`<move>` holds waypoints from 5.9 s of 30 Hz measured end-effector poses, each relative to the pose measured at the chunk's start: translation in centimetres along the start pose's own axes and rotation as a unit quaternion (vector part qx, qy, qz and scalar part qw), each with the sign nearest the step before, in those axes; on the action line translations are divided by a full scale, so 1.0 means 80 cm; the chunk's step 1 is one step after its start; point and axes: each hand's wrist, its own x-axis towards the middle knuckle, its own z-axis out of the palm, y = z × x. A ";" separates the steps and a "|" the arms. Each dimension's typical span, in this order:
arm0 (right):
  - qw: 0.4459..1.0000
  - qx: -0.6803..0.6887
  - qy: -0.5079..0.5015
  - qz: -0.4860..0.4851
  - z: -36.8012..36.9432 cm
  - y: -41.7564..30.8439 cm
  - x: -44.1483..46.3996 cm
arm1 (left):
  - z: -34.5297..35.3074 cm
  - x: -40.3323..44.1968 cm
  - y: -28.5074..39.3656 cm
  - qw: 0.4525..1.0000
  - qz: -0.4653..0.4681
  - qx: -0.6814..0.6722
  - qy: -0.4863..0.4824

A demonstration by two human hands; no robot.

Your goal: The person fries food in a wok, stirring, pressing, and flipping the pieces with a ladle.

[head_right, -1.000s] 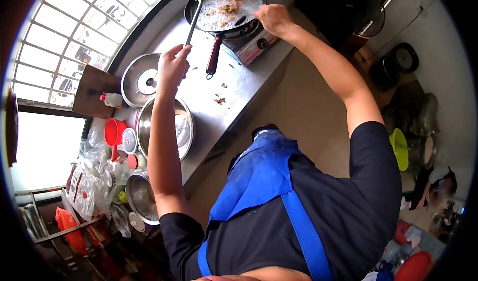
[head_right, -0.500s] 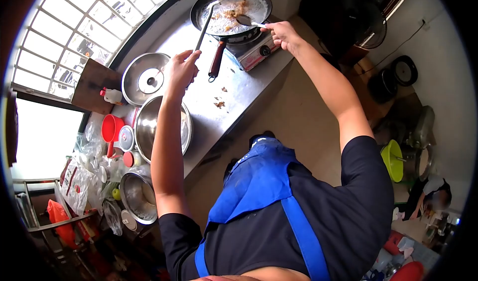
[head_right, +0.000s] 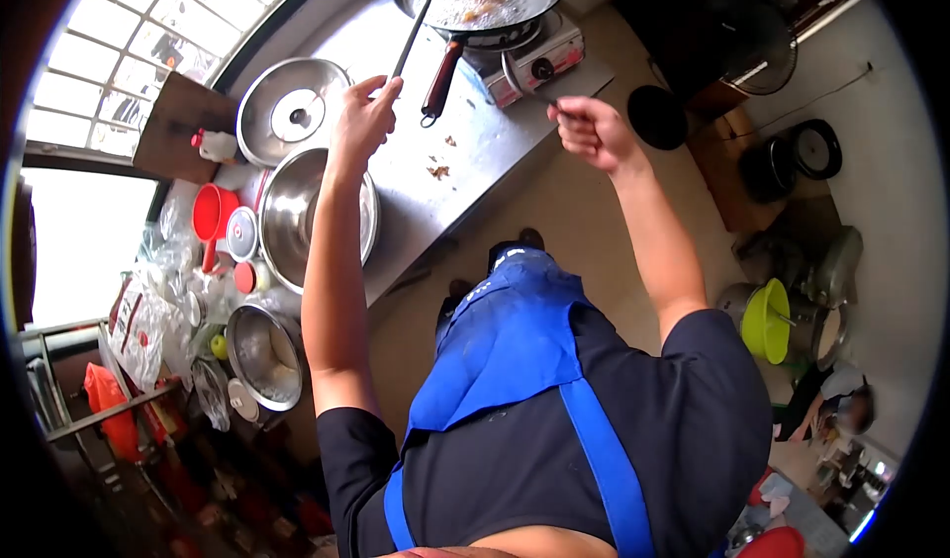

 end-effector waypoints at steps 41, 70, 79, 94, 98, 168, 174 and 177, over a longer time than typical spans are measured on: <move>0.756 -0.413 0.366 -0.353 0.056 0.139 0.116 | 0.074 0.030 0.046 0.994 0.012 -0.099 -0.052; 0.924 -0.297 0.223 -0.093 0.107 -0.128 -0.003 | 0.183 -0.153 -0.129 0.949 -0.009 -0.255 -0.184; 0.910 -0.372 0.184 -0.021 0.085 -0.135 0.088 | 0.172 -0.184 -0.196 0.956 -0.090 -0.132 -0.244; 0.640 -0.722 0.262 0.025 0.104 -0.189 0.031 | 0.158 -0.237 -0.295 0.956 -0.180 -0.154 -0.174; 0.647 -0.720 0.249 0.016 0.103 -0.210 0.010 | 0.152 -0.262 -0.344 0.949 -0.228 -0.141 -0.168; 0.784 -0.558 0.269 0.037 0.159 -0.293 0.054 | 0.217 -0.496 -0.668 0.863 -0.491 0.073 -0.096; 0.607 -0.777 0.165 -0.027 0.167 -0.280 0.114 | 0.196 -0.472 -0.621 0.698 -0.681 -0.206 0.083; 0.541 -0.833 0.113 -0.031 0.193 -0.275 0.132 | 0.195 -0.474 -0.611 0.707 -0.661 -0.228 0.109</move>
